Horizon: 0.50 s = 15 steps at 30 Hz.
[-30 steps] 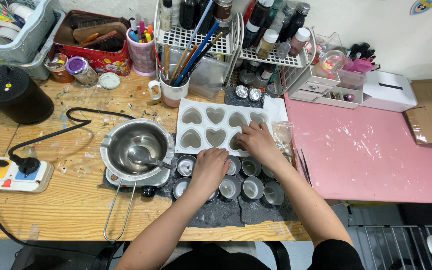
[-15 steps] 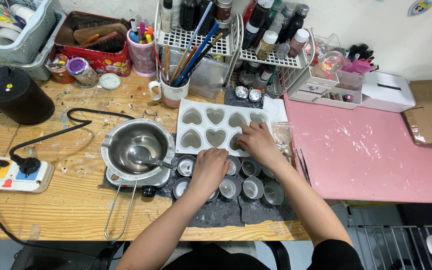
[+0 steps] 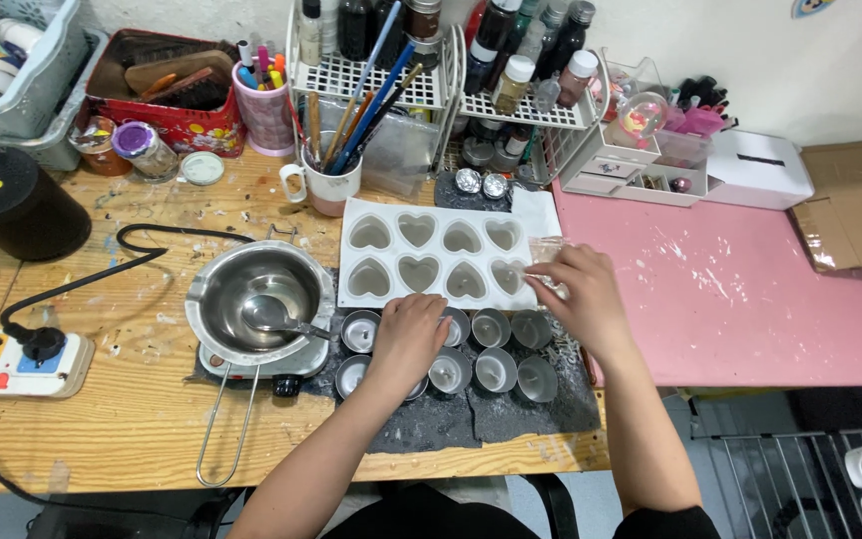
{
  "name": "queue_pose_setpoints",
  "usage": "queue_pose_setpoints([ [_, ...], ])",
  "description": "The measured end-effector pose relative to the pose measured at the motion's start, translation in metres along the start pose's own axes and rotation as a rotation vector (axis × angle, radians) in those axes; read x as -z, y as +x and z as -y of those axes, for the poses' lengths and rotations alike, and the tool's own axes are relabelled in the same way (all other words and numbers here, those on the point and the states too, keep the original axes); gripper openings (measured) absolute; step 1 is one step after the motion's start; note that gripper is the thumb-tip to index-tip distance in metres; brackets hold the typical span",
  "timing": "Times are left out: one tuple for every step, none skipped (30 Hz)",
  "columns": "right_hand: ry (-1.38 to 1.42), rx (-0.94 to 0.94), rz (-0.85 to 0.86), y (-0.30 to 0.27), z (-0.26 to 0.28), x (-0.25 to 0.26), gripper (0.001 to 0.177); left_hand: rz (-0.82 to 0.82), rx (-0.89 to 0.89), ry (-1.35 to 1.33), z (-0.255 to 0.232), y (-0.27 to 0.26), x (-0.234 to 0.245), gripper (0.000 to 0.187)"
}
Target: Insert candle wicks into metal sustainers and place them into small candle tins.
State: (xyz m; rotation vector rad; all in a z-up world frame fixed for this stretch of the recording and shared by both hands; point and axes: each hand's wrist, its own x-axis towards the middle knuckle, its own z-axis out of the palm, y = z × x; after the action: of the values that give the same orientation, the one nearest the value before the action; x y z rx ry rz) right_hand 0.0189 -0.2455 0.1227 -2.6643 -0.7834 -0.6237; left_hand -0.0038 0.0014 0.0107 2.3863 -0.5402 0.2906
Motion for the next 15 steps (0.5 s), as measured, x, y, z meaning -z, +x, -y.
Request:
queue_pose_setpoints([
  [-0.002,-0.006,-0.001,-0.010,-0.003,0.008,0.013,0.004,-0.004,-0.001,-0.002,0.001,0.002,0.030],
  [-0.021,-0.097,0.022,-0.020,-0.006,0.015,0.011,0.000,-0.014,0.008,-0.004,0.001,0.003,0.030],
  [-0.040,-0.188,0.045,-0.031,-0.009,0.023,0.008,-0.004,-0.024,0.017,-0.005,0.001,0.005,0.030],
  [-0.042,-0.193,0.045,-0.042,-0.013,0.024,0.008,0.001,-0.027,0.014,-0.007,0.000,0.005,0.030],
  [-0.070,-0.237,0.095,-0.054,-0.017,0.024,0.009,-0.010,-0.037,0.017,-0.008,0.000,0.005,0.031],
  [-0.097,-0.280,0.145,-0.065,-0.020,0.025,0.009,-0.021,-0.048,0.020,-0.009,0.000,0.006,0.032],
  [-0.099,-0.285,0.145,-0.075,-0.020,0.024,0.009,-0.017,-0.051,0.018,-0.010,0.000,0.007,0.032],
  [-0.146,-0.313,0.227,-0.085,-0.019,0.022,0.013,-0.003,-0.043,0.018,-0.011,0.000,0.007,0.032],
  [-0.192,-0.342,0.309,-0.094,-0.019,0.020,0.018,0.012,-0.035,0.019,-0.013,0.001,0.008,0.032],
  [-0.193,-0.347,0.311,-0.102,-0.020,0.016,0.018,0.015,-0.037,0.017,-0.011,0.000,0.005,0.032],
  [-0.202,-0.380,0.355,-0.109,-0.021,0.012,0.022,-0.004,-0.053,0.024,-0.010,0.000,0.002,0.032],
  [-0.211,-0.413,0.399,-0.116,-0.023,0.007,0.025,-0.024,-0.069,0.033,-0.009,-0.001,0.000,0.032],
  [-0.210,-0.417,0.399,-0.122,-0.024,0.003,0.025,-0.020,-0.071,0.032,-0.009,-0.001,0.000,0.032],
  [-0.176,-0.450,0.374,-0.127,-0.026,-0.002,0.025,-0.018,-0.072,0.023,-0.010,-0.001,0.000,0.032],
  [-0.143,-0.484,0.349,-0.132,-0.028,-0.006,0.025,-0.016,-0.073,0.013,-0.011,-0.001,0.000,0.032],
])
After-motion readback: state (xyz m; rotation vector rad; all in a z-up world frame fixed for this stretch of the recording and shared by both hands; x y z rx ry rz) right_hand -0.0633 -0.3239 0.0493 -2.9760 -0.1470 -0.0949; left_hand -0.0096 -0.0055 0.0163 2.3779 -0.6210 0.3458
